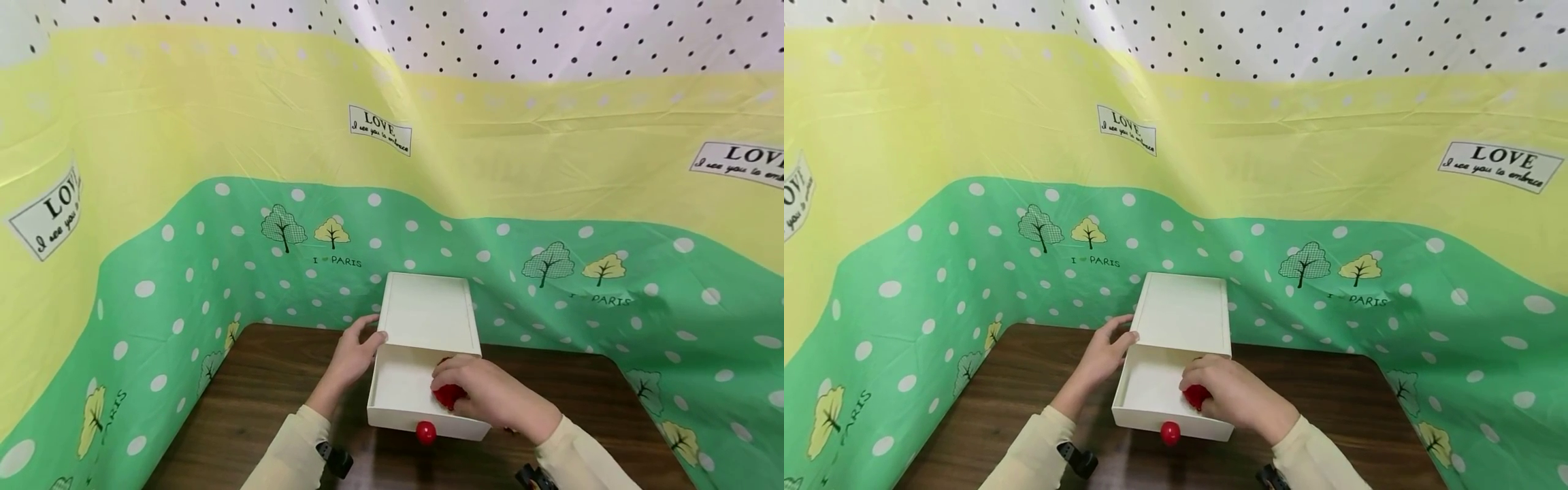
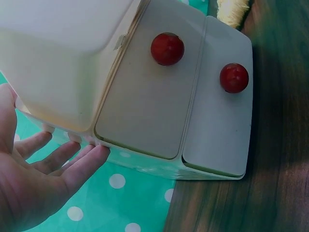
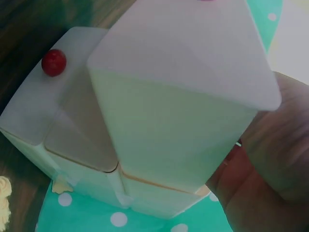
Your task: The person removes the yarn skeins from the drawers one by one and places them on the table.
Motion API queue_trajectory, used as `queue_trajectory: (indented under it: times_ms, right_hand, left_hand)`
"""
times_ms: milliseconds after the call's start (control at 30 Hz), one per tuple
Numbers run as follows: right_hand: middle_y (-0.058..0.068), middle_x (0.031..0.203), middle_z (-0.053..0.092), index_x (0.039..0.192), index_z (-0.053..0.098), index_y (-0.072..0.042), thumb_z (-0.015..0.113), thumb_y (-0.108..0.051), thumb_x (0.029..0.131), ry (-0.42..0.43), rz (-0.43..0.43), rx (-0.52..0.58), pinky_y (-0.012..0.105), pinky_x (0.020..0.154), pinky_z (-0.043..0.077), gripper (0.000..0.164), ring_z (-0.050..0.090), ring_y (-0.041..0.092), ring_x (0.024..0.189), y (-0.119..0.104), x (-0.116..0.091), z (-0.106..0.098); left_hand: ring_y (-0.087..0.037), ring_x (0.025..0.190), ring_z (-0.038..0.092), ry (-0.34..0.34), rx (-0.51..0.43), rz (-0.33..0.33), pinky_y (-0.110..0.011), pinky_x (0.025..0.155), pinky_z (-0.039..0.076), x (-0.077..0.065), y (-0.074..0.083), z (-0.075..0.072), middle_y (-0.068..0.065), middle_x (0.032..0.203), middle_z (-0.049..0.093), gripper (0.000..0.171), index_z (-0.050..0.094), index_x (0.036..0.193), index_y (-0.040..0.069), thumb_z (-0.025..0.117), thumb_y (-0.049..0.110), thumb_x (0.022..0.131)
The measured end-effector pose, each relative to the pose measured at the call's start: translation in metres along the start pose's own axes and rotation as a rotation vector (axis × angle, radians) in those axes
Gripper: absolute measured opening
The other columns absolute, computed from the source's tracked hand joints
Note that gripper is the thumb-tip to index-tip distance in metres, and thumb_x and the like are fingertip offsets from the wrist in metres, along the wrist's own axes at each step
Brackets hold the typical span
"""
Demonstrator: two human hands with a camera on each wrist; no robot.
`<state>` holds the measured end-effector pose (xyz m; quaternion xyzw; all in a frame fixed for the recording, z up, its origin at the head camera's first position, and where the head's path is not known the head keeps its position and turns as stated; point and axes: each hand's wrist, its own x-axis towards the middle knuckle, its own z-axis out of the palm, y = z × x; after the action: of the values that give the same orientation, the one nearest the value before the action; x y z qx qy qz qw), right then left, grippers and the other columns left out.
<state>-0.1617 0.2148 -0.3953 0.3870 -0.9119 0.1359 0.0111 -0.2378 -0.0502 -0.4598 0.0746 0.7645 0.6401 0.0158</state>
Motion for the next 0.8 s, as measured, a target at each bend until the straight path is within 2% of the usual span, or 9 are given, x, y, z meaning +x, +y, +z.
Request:
queue_trajectory:
  times_ms: [300,533,800]
  right_hand:
    - [-0.016,0.090,0.065,0.090,0.077,-0.024,0.078,0.000,0.081,0.079,-0.008,0.029,0.027,0.079,0.056,0.026,0.058,0.003,0.086,0.0065,0.0010,0.0071]
    - [-0.016,0.089,0.068,0.089,0.077,-0.025,0.079,-0.001,0.081,0.140,0.010,0.068,0.026,0.076,0.056,0.025,0.058,0.002,0.081,0.0093,-0.0012,0.0090]
    - [-0.015,0.093,0.071,0.093,0.078,-0.024,0.081,-0.003,0.082,0.172,0.026,0.118,0.024,0.075,0.057,0.024,0.059,0.003,0.082,0.0080,-0.0043,0.0075]
  left_hand:
    - [-0.032,0.104,0.069,-0.001,0.001,0.009,-0.048,0.083,0.062,-0.0007,-0.0005,0.0000,-0.021,0.142,0.054,0.053,0.053,0.146,0.011,0.064,0.035,0.100]
    - [-0.032,0.104,0.069,-0.005,-0.005,0.011,-0.047,0.082,0.062,-0.0012,0.0005,0.0001,-0.022,0.139,0.056,0.053,0.053,0.146,0.010,0.063,0.034,0.101]
    - [-0.032,0.104,0.068,-0.004,0.003,0.017,-0.048,0.082,0.062,-0.0022,0.0031,0.0000,-0.022,0.140,0.055,0.053,0.052,0.147,0.010,0.062,0.034,0.101]
